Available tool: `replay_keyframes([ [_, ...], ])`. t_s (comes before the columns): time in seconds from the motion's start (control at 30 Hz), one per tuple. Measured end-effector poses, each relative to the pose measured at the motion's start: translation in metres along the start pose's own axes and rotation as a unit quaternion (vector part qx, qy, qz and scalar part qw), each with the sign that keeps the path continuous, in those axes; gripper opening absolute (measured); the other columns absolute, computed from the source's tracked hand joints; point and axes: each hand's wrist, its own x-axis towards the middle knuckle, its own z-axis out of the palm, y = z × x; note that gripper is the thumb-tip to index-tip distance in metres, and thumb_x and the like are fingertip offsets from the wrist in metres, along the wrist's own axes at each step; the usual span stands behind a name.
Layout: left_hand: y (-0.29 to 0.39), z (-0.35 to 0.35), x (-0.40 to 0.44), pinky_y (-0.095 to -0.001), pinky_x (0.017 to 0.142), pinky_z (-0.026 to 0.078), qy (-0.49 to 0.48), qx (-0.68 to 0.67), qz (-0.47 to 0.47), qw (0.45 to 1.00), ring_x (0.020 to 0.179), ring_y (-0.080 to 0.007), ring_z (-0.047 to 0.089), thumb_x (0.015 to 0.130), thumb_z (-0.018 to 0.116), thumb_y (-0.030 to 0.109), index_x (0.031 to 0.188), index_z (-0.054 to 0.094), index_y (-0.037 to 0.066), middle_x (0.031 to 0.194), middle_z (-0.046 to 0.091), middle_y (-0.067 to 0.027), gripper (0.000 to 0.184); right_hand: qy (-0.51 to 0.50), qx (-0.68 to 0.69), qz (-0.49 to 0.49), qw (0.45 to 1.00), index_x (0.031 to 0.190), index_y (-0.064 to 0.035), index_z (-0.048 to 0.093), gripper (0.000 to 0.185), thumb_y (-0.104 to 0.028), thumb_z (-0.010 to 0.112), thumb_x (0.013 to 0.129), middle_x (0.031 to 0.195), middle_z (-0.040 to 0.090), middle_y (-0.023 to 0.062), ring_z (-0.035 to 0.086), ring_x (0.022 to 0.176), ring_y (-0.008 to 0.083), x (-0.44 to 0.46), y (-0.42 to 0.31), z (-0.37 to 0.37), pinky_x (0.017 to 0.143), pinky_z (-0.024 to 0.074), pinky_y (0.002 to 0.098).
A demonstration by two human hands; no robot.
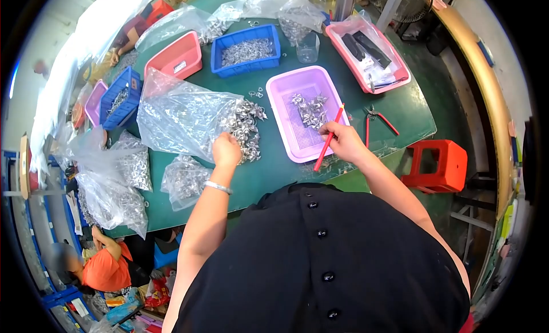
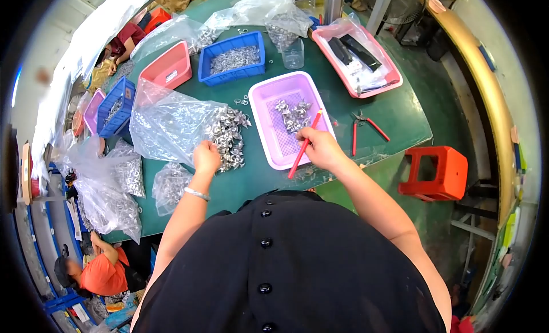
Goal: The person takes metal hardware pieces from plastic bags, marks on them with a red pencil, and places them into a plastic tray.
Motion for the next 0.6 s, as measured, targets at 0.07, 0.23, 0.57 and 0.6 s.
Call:
replay_keyframes([
  [0.07,0.003,-0.018,-0.003,-0.0355,0.055,0.044,-0.001,-0.055,0.039,0.998,0.057,-0.0262,0.057,0.080,0.052,0.014,0.078,0.055,0.000,0.063,0.058,-0.0148,0.014,-0.012,0.014,-0.001,1.000,0.086,-0.0005,0.054,0.010,-0.002,0.055,0.076,0.074,0.059,0.0136,0.059,0.069,0.0214,0.003,-0.010,0.004,0.063,0.0459,0.0287],
  [0.23,0.039,-0.079,-0.026,-0.0188,0.043,0.035,-0.094,-0.278,0.059,0.954,0.049,-0.0035,0.039,0.086,0.047,0.009,0.083,0.052,0.003,0.056,0.043,0.0034,0.009,-0.046,0.166,-0.050,0.984,0.088,-0.0016,0.053,0.015,-0.002,0.061,0.075,0.078,0.057,0.0046,0.056,0.073,0.0111,0.017,-0.036,0.027,0.065,0.0456,0.0247],
  [0.57,0.085,-0.151,-0.061,-0.0204,0.043,0.036,-0.116,-0.367,0.128,0.914,0.047,-0.0045,0.043,0.085,0.048,0.006,0.080,0.052,0.003,0.056,0.047,0.0023,0.007,-0.134,0.276,-0.087,0.948,0.102,-0.0020,0.049,0.029,-0.005,0.062,0.076,0.086,0.054,0.0028,0.053,0.081,0.0073,0.019,-0.130,0.028,0.070,0.0447,0.0230],
  [0.6,0.087,-0.155,-0.061,-0.0203,0.043,0.036,-0.113,-0.360,0.145,0.915,0.047,-0.0045,0.043,0.085,0.049,0.006,0.081,0.052,0.003,0.056,0.048,0.0023,0.006,-0.149,0.273,-0.085,0.947,0.101,-0.0017,0.049,0.028,-0.005,0.062,0.076,0.084,0.054,0.0022,0.053,0.081,0.0074,0.019,-0.132,0.028,0.070,0.0446,0.0230],
])
